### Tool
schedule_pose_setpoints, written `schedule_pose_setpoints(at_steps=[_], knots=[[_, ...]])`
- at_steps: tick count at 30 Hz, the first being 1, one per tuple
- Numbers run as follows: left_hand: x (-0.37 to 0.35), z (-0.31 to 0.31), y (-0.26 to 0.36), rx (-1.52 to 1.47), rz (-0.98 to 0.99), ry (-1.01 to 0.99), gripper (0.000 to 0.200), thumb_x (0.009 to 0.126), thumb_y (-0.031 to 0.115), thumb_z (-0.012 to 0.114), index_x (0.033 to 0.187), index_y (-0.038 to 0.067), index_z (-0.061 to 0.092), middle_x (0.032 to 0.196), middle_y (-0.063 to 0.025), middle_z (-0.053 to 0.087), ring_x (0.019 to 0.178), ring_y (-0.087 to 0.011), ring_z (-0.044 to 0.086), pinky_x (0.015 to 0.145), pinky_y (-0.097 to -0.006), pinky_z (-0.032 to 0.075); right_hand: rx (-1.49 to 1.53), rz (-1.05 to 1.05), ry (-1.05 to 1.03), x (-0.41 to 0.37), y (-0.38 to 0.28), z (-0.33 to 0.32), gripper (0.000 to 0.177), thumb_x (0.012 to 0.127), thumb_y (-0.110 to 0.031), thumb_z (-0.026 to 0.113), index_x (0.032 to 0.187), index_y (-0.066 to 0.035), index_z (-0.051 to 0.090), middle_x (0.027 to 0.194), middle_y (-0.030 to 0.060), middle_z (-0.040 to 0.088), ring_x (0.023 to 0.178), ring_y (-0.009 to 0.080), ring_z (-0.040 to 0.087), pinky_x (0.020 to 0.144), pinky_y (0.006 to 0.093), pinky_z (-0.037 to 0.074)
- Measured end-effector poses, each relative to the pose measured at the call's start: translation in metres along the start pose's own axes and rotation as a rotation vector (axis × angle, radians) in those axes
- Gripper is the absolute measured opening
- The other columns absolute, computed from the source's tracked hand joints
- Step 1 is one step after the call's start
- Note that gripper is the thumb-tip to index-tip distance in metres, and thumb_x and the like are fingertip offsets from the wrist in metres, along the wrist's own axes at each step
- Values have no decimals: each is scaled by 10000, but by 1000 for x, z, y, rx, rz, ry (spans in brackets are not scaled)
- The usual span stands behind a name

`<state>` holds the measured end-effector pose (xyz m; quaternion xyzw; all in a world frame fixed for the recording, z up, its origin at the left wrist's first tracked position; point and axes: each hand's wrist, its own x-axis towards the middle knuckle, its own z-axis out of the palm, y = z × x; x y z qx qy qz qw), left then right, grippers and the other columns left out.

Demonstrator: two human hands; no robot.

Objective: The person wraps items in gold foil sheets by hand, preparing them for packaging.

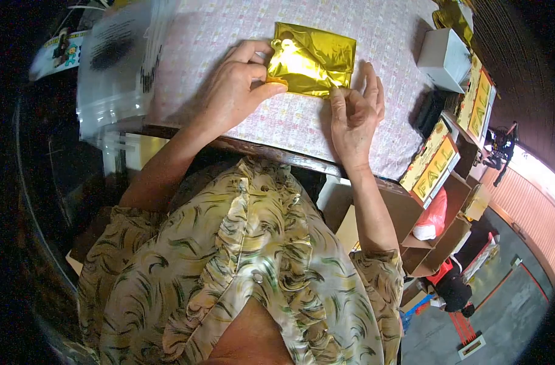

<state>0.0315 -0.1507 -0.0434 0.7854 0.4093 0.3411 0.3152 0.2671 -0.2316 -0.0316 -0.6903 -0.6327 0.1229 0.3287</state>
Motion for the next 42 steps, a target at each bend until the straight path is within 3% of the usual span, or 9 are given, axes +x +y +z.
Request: schedule_pose_setpoints(at_steps=[9,23,26,29,31,34,36,40,42], knots=[[3,2,-3,-28,-6,-3,273,804,237,840,740,-17,762,1206,-111,672,1012,-260,634,956,-396,493,111,32,46,0,9,10,182,915,-164,739,900,14,772,1546,160,513,1489,363,348,1225,488,163],[5,6,-2,91,6,51,342,858,264,797,656,-5,741,1119,-103,717,1013,-268,657,936,-396,496,88,6,79,-1,13,14,174,923,-126,717,884,38,763,1497,212,549,1462,361,406,1208,455,235],[10,-3,3,6,-113,-26,294,852,307,809,851,15,780,1167,-107,702,1104,-259,639,998,-417,459,74,3,80,0,12,13,183,926,-130,715,880,41,761,1496,217,547,1465,364,400,1206,461,232],[24,-6,7,285,238,156,441,865,341,799,1198,61,730,1357,-82,644,1284,-251,574,1094,-465,390,73,-3,92,0,14,15,205,915,-168,720,843,21,752,1510,194,542,1476,377,365,1218,498,156],[31,-4,9,464,521,-102,647,927,341,737,1497,126,519,1578,-47,486,1479,-224,409,1206,-552,227,76,-1,95,-2,15,15,210,915,-166,720,835,25,750,1513,192,539,1477,377,361,1217,499,155],[34,8,10,584,457,-233,667,979,404,654,1560,144,453,1655,-13,385,1534,-202,331,1239,-558,157,64,-6,99,0,15,15,228,914,-175,722,819,31,746,1519,192,531,1478,380,355,1216,505,154],[36,14,2,617,475,-245,671,992,426,628,1569,143,435,1653,-20,386,1540,-204,319,1248,-554,144,-5,-20,97,-1,10,13,151,913,-101,724,910,38,783,1491,224,552,1440,406,431,1184,474,323],[36,18,-8,723,495,-290,671,1051,565,426,1574,146,430,1656,-15,376,1543,-212,303,1268,-560,100,-37,-28,88,-4,8,7,147,906,-111,733,921,24,789,1496,241,544,1452,409,418,1190,476,314],[36,18,-7,681,480,-303,670,1040,526,486,1588,149,402,1657,-19,373,1547,-217,297,1268,-558,99,2,1,92,-9,4,1,158,912,-137,749,937,13,790,1494,265,537,1459,414,411,1195,481,305]])
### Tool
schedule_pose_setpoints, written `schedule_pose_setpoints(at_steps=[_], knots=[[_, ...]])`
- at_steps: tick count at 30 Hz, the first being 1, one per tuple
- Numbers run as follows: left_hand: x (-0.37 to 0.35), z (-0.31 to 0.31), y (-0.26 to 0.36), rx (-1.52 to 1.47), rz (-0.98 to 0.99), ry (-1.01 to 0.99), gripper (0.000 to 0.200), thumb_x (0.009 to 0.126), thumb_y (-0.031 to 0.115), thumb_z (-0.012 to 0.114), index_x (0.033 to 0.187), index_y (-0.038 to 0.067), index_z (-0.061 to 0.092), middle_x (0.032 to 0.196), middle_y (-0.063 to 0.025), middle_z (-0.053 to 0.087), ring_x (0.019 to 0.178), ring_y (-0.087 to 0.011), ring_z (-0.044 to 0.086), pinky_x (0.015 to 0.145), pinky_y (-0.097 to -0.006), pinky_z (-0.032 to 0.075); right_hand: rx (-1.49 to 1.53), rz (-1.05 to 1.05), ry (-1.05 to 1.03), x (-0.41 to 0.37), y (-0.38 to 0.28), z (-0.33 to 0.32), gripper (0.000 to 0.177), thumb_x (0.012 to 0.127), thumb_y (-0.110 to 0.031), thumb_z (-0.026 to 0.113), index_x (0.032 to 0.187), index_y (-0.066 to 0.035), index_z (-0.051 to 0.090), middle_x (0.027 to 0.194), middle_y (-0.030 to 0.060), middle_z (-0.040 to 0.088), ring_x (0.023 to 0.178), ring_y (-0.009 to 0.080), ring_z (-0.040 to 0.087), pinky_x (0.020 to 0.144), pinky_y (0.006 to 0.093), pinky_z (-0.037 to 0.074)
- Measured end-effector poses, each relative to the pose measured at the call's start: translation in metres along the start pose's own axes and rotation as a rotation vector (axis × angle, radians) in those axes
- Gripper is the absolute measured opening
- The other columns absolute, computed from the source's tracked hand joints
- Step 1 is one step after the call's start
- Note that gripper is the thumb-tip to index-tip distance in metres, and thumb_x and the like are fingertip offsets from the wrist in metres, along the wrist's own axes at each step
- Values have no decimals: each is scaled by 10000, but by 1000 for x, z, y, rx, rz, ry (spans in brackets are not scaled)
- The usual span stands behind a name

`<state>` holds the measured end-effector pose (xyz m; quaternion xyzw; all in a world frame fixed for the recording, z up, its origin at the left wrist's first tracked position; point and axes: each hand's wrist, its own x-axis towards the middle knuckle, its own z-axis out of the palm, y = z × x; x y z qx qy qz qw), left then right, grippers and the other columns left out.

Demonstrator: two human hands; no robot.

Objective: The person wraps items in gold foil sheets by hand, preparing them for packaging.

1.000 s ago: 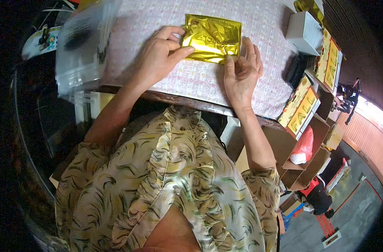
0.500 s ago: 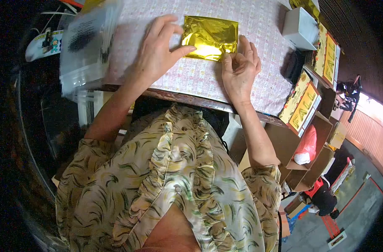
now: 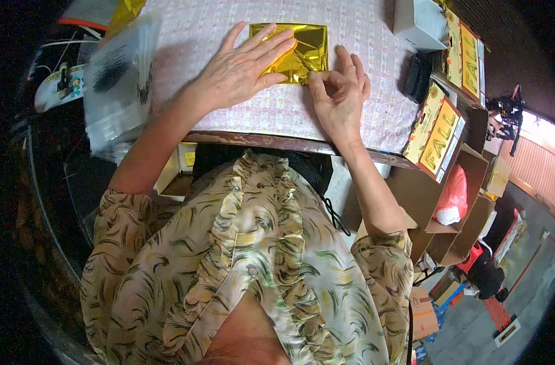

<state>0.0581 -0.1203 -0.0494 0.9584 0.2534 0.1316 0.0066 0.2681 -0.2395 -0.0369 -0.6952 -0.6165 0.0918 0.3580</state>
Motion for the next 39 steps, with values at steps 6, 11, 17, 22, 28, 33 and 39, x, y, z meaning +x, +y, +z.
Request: schedule_pose_setpoints(at_steps=[6,11,17,22,28,33,39], knots=[[2,-6,2,5,12,-42,684,1036,502,521,1613,175,354,1667,-10,354,1562,-223,262,1271,-554,79,64,39,32,-13,12,-6,220,939,-190,755,999,20,779,1495,279,527,1475,407,383,1207,496,273],[2,-5,2,-4,10,-54,673,1042,488,513,1620,191,341,1675,3,339,1572,-213,231,1273,-546,64,54,21,8,-14,20,-6,126,888,-156,761,934,-39,775,1514,234,521,1461,403,383,1215,494,207],[3,-8,0,-23,27,-87,667,1042,435,525,1629,193,319,1693,16,297,1577,-199,214,1275,-532,61,-17,-30,8,-11,16,-8,139,869,-137,755,900,-2,754,1478,229,544,1425,416,419,1194,497,252],[4,-9,0,-18,37,-87,672,1039,440,525,1629,194,319,1691,12,301,1574,-206,222,1271,-541,70,-137,-82,5,-11,2,-10,244,872,-127,745,1066,19,722,1473,242,540,1397,433,453,1192,519,280],[7,-4,1,49,24,-129,692,1037,466,515,1636,193,303,1696,9,291,1572,-213,232,1268,-559,71,-410,-311,-221,-17,-43,13,744,994,-411,643,1516,64,409,1586,267,401,1510,396,345,1242,540,241],[6,5,-9,-64,36,-64,702,1051,492,489,1644,184,276,1704,-22,270,1578,-222,218,1267,-564,61,-381,-265,-277,-17,-26,18,820,1016,-500,574,1556,68,334,1624,269,329,1529,408,292,1251,528,217],[-11,40,-34,48,-127,309,807,992,581,549,1625,144,304,1694,-128,268,1581,-344,168,1242,-617,94,-368,-260,-302,-18,-24,18,850,1021,-512,567,1575,70,286,1640,294,269,1538,436,249,1252,535,208]])
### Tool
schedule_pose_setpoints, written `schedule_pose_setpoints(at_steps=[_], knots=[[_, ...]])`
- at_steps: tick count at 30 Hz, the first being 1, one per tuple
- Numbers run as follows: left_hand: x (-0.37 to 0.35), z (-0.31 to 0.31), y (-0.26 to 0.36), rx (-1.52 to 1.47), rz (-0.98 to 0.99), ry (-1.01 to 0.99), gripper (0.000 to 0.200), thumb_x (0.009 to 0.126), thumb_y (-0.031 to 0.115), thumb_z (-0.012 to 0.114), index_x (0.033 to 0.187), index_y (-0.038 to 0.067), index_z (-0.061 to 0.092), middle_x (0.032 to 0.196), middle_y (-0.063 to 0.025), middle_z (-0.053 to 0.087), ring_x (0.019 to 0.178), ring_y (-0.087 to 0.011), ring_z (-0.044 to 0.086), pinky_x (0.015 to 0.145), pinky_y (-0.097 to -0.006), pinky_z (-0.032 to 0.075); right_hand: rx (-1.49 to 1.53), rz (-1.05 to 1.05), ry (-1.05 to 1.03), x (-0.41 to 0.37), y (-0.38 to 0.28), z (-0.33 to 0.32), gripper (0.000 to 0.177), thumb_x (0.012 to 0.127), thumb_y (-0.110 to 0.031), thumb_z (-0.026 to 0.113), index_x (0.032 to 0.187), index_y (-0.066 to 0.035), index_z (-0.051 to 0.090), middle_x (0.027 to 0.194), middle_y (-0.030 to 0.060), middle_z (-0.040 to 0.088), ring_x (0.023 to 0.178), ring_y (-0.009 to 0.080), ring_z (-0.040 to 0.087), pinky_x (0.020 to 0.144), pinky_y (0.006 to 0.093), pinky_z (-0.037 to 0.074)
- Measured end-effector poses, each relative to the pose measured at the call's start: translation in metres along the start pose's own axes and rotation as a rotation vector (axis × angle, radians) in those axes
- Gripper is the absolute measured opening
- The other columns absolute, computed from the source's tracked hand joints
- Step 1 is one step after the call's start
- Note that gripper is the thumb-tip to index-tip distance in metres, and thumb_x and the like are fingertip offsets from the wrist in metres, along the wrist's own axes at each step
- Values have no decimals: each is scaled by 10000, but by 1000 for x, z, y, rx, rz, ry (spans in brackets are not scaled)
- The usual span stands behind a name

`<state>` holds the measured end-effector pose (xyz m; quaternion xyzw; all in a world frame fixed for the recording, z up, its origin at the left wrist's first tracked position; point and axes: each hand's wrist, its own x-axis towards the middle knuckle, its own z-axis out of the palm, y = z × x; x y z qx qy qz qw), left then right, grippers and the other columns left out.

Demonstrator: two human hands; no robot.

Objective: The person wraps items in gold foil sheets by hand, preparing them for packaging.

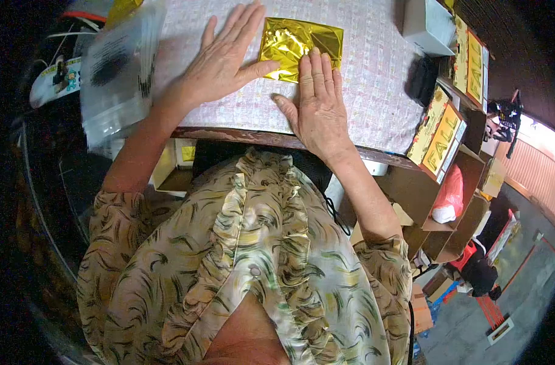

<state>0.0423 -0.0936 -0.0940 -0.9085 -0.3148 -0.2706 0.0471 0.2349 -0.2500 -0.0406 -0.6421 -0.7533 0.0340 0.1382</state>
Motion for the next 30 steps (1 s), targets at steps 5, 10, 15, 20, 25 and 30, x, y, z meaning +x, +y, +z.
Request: schedule_pose_setpoints(at_steps=[5,10,15,20,25,30], knots=[[-8,-14,16,245,37,311,632,972,461,627,1476,94,530,1596,-185,424,1520,-417,279,1203,-624,205,7,0,-32,1,-2,-1,855,1024,-505,568,1580,71,269,1642,297,261,1538,456,235,1251,543,201],[-13,-40,23,-117,-163,-231,952,978,647,538,1653,81,174,1711,-150,199,1590,-362,121,1227,-657,78,2,8,-35,1,-4,-2,865,1024,-512,563,1588,67,255,1654,291,242,1544,459,215,1251,546,195],[3,-41,11,-239,-178,-244,908,979,600,567,1652,112,200,1714,-128,205,1589,-343,145,1234,-650,85,-1,19,-23,1,-2,-2,866,1026,-525,546,1585,70,258,1653,290,242,1551,441,210,1253,544,191],[55,-15,-20,-486,-266,64,306,867,276,752,1086,79,672,1268,-103,614,1253,-359,509,1010,-543,378,-9,-7,-22,1,-2,-2,866,1024,-521,548,1568,92,267,1645,296,256,1542,435,236,1255,533,195],[77,-34,-6,-308,-317,-51,313,843,293,780,1069,109,666,1170,-93,606,1183,-328,528,977,-507,394,-9,1,2,3,-5,-4,872,1011,-522,570,1557,96,287,1628,303,284,1530,438,262,1253,529,208],[83,-33,-8,-273,-304,-99,382,829,297,794,1145,123,668,1232,-79,614,1241,-317,523,999,-511,387,43,8,6,2,-6,-5,880,995,-526,591,1554,91,308,1621,285,315,1534,411,271,1258,516,213]])
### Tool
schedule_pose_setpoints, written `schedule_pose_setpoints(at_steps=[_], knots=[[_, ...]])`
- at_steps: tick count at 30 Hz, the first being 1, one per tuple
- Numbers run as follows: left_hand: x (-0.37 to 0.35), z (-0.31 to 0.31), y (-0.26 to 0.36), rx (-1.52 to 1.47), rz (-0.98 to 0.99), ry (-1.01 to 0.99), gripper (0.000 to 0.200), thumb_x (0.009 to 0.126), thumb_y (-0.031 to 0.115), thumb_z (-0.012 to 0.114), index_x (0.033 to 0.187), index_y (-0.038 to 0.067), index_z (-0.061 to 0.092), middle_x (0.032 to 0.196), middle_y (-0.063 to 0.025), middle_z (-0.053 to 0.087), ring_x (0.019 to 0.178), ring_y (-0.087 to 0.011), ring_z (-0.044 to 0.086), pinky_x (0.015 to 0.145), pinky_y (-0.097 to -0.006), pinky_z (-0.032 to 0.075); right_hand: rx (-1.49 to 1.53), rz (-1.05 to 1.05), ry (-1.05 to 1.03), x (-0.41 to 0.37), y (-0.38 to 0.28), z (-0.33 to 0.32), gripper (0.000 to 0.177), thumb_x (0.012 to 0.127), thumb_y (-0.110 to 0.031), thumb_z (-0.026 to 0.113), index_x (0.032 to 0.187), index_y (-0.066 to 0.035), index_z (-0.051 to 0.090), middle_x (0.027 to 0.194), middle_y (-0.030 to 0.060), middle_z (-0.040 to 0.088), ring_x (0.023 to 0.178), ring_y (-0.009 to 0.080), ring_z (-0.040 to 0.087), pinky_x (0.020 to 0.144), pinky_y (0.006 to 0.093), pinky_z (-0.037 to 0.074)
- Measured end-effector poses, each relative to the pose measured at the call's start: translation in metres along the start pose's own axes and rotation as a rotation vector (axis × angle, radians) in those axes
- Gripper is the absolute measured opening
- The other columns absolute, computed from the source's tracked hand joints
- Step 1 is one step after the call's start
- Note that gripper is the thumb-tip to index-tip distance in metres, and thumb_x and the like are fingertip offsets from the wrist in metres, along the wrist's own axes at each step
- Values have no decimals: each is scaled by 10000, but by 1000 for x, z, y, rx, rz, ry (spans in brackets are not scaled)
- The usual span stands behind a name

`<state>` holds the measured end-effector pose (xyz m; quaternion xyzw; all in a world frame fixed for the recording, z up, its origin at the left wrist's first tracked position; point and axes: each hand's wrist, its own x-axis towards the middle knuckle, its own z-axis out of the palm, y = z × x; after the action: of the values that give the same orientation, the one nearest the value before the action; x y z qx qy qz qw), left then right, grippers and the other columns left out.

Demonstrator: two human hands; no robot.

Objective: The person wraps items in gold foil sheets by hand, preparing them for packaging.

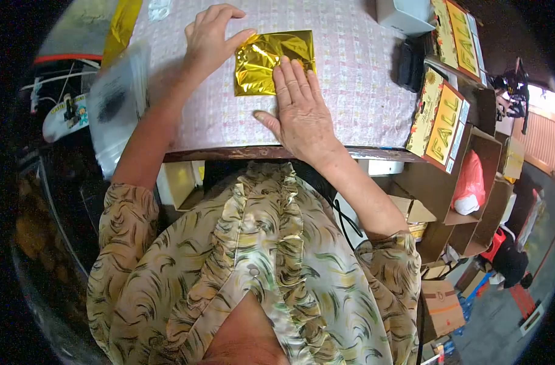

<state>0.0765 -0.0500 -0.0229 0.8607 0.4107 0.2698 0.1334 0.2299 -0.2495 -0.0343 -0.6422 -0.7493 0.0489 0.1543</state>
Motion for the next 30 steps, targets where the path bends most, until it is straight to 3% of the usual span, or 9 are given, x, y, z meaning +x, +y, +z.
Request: schedule_pose_setpoints(at_steps=[5,6,13,16,18,25,27,28,30], knots=[[38,51,8,-242,775,-87,508,994,357,619,1459,157,580,1583,-116,467,1510,-299,354,1200,-547,257,7,6,7,0,0,2,891,991,-535,589,1561,86,301,1629,267,312,1536,403,272,1256,512,224],[44,30,36,-56,567,-452,558,1054,404,500,1551,152,468,1655,-140,352,1549,-332,269,1240,-581,172,7,5,14,0,-1,2,886,991,-538,586,1557,86,310,1629,264,314,1536,404,272,1256,515,223],[62,53,49,93,567,-581,686,1072,432,447,1648,135,223,1714,-132,197,1585,-383,120,1258,-596,85,52,6,34,1,-2,0,864,989,-533,591,1531,96,353,1616,266,335,1523,403,297,1255,516,224],[58,54,44,31,654,-395,692,1074,438,441,1650,128,212,1707,-144,215,1587,-380,118,1260,-597,72,74,-2,19,3,-4,-2,858,987,-529,595,1525,98,363,1607,267,349,1518,401,306,1255,513,226],[71,51,45,15,518,-603,715,1066,440,474,1649,121,212,1710,-148,202,1588,-385,102,1272,-559,78,51,-2,45,3,-5,-2,857,982,-515,612,1524,101,362,1602,268,358,1516,405,307,1254,512,230],[60,6,22,-603,387,-421,674,1021,304,619,1599,90,349,1627,-212,365,1538,-346,303,1239,-462,264,54,-20,29,3,-4,-3,865,977,-494,633,1526,111,348,1595,279,361,1512,418,307,1251,512,239],[34,13,-5,-99,997,115,493,989,209,656,1434,37,531,1390,-243,602,1324,-355,571,1087,-427,446,35,-25,24,1,-3,0,861,986,-504,617,1523,113,349,1596,283,356,1513,424,301,1252,512,237],[16,6,-2,-100,999,117,493,989,209,656,1434,37,531,1390,-243,602,1324,-355,571,1087,-427,446,17,-27,25,1,-3,0,860,990,-507,610,1522,115,350,1598,284,351,1514,426,297,1253,511,234],[-31,-14,14,347,645,-375,738,1037,459,534,1643,140,260,1712,-56,242,1584,-262,197,1260,-611,91,-8,-40,22,2,-3,1,858,993,-510,603,1521,118,350,1600,285,345,1515,427,294,1254,510,232]])
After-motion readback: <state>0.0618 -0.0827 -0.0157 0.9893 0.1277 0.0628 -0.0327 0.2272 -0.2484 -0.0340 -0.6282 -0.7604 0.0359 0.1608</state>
